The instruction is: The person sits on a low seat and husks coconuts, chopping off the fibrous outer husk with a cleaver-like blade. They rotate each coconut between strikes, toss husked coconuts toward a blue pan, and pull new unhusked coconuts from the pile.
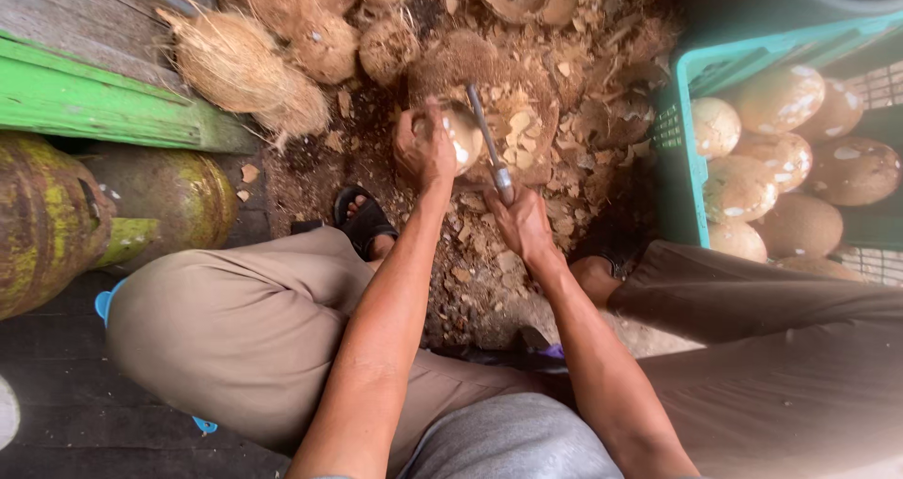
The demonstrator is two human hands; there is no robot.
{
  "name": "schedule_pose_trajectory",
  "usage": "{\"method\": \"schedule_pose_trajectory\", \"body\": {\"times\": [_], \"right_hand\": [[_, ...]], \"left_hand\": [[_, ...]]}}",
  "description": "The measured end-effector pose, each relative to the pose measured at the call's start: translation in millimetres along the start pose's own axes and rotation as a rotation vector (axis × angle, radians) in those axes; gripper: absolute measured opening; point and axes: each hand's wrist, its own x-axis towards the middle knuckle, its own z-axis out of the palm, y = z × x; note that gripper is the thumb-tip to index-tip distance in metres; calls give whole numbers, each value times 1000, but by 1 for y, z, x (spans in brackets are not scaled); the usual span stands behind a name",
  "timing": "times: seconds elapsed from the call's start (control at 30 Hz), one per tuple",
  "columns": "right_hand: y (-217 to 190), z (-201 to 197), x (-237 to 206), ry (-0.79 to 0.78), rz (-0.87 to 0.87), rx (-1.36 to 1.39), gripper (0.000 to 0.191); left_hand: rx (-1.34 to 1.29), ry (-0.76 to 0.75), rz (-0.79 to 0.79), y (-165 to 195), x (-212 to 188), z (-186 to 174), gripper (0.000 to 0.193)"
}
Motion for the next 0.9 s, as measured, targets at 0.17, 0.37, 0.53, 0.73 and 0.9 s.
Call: {"method": "schedule_pose_trajectory", "body": {"times": [0.17, 0.37, 0.53, 0.73, 0.9], "right_hand": [[9, -11, 5, -143, 48, 295, 44], [-5, -29, -1, 11, -137, 511, 35], [0, -8, 9, 114, -220, 432, 40], [20, 8, 10, -104, 121, -47, 60], [12, -15, 7, -121, 80, 263, 38]], "left_hand": [[74, -75, 399, -3, 22, -2, 50], [-21, -108, 221, -4, 24, -5, 44], [-20, -119, 284, -6, 25, -6, 50], [-95, -148, 274, -2, 27, -9, 52], [127, -71, 763, 5, 24, -10, 66]]}}
